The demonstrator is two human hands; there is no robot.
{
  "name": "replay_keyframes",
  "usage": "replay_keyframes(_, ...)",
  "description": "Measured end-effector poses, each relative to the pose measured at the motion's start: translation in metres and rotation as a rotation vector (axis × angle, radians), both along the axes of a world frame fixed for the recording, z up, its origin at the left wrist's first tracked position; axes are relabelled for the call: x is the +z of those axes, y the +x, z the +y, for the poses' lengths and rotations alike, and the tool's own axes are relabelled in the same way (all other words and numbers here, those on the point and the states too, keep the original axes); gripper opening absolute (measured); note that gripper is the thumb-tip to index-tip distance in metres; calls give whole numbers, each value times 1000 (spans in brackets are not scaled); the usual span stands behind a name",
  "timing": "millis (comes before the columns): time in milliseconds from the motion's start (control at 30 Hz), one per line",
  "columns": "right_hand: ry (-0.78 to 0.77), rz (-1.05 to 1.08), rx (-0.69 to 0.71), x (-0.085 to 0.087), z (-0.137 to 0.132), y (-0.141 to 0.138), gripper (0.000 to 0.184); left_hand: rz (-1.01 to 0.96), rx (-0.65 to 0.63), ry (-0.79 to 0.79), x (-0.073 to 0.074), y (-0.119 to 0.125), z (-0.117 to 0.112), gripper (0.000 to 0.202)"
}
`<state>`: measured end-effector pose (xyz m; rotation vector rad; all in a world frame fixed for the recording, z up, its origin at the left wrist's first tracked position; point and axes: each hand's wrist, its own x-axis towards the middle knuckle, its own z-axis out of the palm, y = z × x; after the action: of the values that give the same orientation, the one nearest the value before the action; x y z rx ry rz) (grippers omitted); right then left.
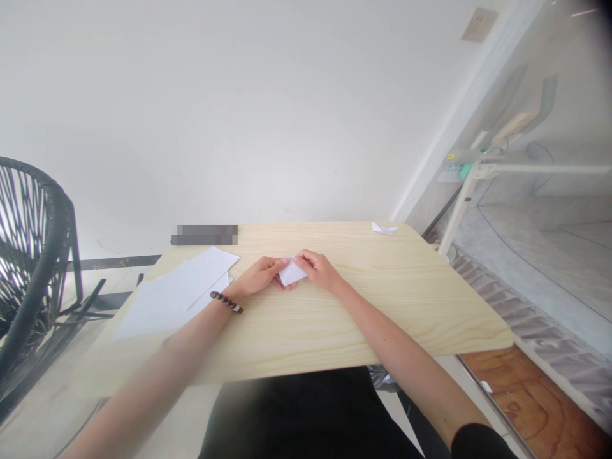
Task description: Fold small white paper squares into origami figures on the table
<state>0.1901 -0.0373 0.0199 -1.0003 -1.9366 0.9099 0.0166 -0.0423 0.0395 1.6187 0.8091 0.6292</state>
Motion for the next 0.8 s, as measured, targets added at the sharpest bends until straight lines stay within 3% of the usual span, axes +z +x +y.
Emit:
replay_keyframes(233,13,-44,0,0,0,1,31,-3,190,159,-1,0,2,42)
replay_keyframes(433,70,-90,11,3,0,1,31,10,205,225,0,0,3,38)
replay_keyframes(800,57,-107,0,1,0,1,34,-54,227,151,1,1,3,41)
